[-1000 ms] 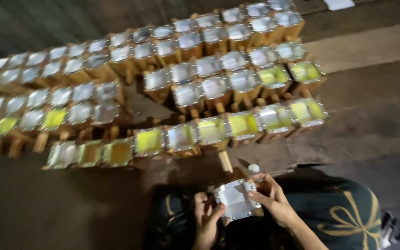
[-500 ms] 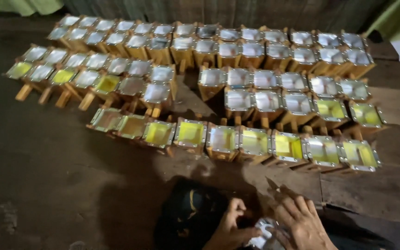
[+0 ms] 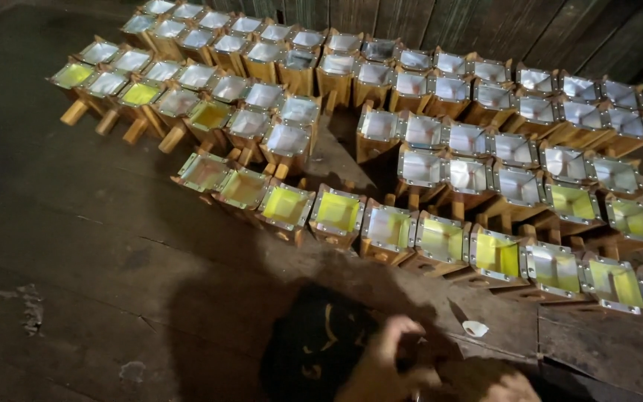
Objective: The person applies glue from a small bottle to the edges of wooden frame components and joins them together to form lantern-like boxes while sitting on a floor. They pick up individual wooden parts from a large collection, apply adhesive precisely, and press the pieces together to ensure a secure bond.
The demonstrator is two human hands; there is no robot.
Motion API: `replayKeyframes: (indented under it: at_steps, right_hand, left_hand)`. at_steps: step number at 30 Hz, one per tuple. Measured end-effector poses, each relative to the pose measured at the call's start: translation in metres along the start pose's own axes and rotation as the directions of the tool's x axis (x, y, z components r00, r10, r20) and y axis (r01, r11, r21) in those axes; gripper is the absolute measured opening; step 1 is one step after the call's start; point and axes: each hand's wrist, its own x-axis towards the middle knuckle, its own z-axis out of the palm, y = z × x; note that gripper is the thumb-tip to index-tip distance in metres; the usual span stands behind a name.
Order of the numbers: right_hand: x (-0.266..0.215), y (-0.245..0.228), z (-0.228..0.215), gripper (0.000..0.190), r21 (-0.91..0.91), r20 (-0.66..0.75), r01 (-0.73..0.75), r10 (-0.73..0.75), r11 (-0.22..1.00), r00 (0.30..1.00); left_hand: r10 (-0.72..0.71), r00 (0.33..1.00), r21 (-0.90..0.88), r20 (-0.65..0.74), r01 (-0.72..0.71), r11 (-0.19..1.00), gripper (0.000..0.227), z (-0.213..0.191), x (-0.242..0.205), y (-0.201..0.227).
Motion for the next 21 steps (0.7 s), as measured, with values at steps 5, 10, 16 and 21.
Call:
replayKeyframes:
  at_steps: [5, 10, 16, 21]
  right_hand:
    - [0.012, -0.023, -0.164, 0.055, 0.01, 0.126, -0.529, 0.524, 0.848, 0.842]
    - [0.075, -0.091, -0.327, 0.036, 0.412, -0.483, -0.025, 0.241, 0.911, 0.842]
    - [0.199, -0.14, -0.429, 0.027, 0.792, -0.345, -0.061, 0.527, 0.608, 0.776]
    - [0.308, -0.128, -0.431, 0.01, 0.858, -0.331, -0.034, 0.603, 0.513, 0.726]
  left_hand:
    - [-0.444, 0.577, -0.659, -0.685, -0.231, 0.716, 0.03, -0.026, 0.035, -0.017]
    - [-0.466, 0.652, -0.75, -0.598, -0.251, 0.612, 0.025, -0.036, 0.043, -0.066]
    - [-0.429, 0.675, -0.721, -0.6, -0.224, 0.656, 0.024, -0.038, 0.052, -0.081]
    - [-0.425, 0.677, -0.721, -0.601, -0.231, 0.653, 0.029, -0.042, 0.055, -0.09]
